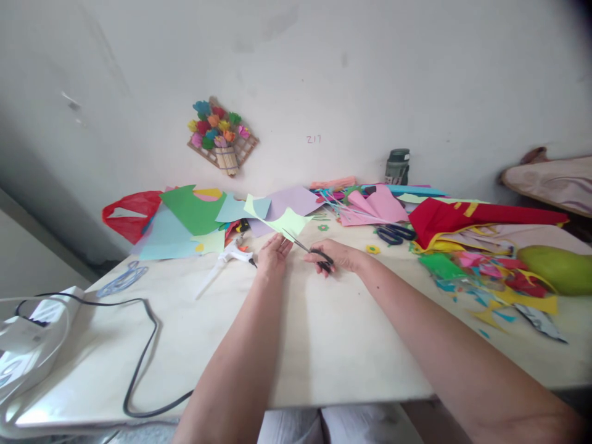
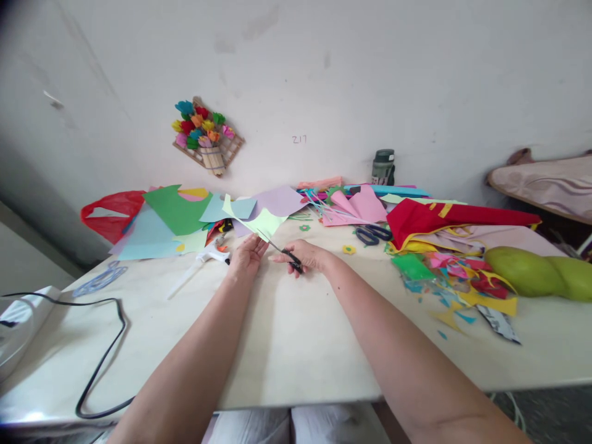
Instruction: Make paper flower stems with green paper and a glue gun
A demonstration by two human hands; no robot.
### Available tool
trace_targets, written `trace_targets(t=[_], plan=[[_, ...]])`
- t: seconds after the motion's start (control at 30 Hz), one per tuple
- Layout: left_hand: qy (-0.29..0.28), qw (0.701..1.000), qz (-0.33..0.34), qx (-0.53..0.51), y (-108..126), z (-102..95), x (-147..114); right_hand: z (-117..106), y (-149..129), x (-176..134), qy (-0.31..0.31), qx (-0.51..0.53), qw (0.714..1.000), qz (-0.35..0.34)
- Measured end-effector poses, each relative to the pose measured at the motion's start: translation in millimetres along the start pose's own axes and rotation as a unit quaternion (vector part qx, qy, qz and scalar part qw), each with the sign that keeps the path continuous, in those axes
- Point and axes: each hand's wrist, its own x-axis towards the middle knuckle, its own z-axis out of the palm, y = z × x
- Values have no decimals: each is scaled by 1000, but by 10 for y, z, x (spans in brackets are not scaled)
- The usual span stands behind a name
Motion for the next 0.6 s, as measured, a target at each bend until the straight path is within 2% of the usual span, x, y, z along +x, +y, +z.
trace_targets(t=[0.6], plan=[[4, 1000, -6, 17, -19, 9, 16, 23, 11, 31, 21, 5, 1000, 18]])
